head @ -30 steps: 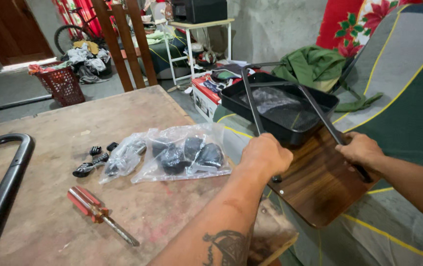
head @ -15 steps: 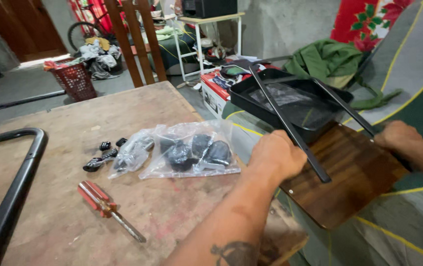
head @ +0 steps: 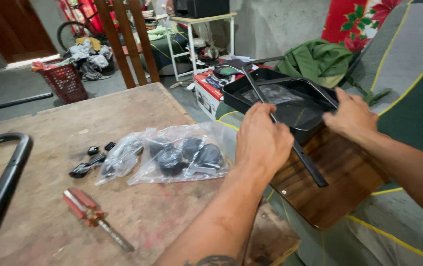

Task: The person assembles a black metal furniture frame on a wooden work table. They insert a crossbar into the frame, press rubber feet onto the tube ends, drive screws into pre-drilled holes using a red-handled screwdriver, and fit additional tubes and caps onto the frame ends.

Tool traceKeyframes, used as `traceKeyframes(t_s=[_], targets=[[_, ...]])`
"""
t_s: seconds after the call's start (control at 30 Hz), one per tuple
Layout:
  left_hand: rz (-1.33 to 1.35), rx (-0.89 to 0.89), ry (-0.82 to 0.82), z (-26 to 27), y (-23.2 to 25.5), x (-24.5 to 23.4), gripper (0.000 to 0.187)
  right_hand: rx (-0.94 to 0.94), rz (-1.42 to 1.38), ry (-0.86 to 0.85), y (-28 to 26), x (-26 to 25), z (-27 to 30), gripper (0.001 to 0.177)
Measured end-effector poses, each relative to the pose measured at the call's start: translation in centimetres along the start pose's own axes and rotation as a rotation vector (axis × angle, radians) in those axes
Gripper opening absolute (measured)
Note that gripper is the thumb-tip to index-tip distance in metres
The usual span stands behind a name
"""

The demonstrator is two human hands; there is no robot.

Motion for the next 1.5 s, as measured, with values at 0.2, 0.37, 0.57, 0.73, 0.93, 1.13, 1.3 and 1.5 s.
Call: traceKeyframes(t_s=[0.2,0.37,0.57,0.73,0.93,1.13,1.3,1.5], targets=[[-0.042,0.107,0.201,1.1,2.4,-6.1,0.038,-0.338,-0.284,0.026,-14.3,-3.0,4.1,0.075],[0.006,-0.134,0.186,3.8,3.9,-15.2,0.033,-0.563,-0.556,-0.307,-25.4,-6.1,10.4,0.054],[-0.195,-0.273,0.253,7.7,1.4,-25.6,0.029,-1.045,-0.392,-0.53,-35.0,-7.2,18.6,0.083],[-0.451,-0.283,0.339,7.2,-3.3,-30.8,0.033,-0.765,-0.107,-0.46,-38.1,-7.3,22.4,0.083],[-0.51,-0.556,0.076,4.3,-6.9,-32.1,0.037,-0.464,0.195,-0.527,-37.7,-9.1,23.9,0.07],[-0.543,-0.618,0.084,6.2,-6.6,-31.0,0.057,-0.328,0.133,-0.547,-36.9,-9.0,24.1,0.079],[-0.637,-0.636,0.087,7.4,-6.9,-30.6,0.062,-0.551,0.116,-0.53,-39.9,-9.2,23.5,0.071],[-0.632,-0.548,0.162,9.0,-7.0,-31.0,0.053,-0.885,-0.057,-0.724,-44.9,-6.0,21.5,0.077]])
Point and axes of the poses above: each hand's wrist, its own z-axis away from the middle knuckle, its own x-axis out of the palm, y = z × x, the point moved 3 cm from there along -z, towards the middle knuckle, and after that the axes turned 2 degrees about -z, right-handed, at the moved point
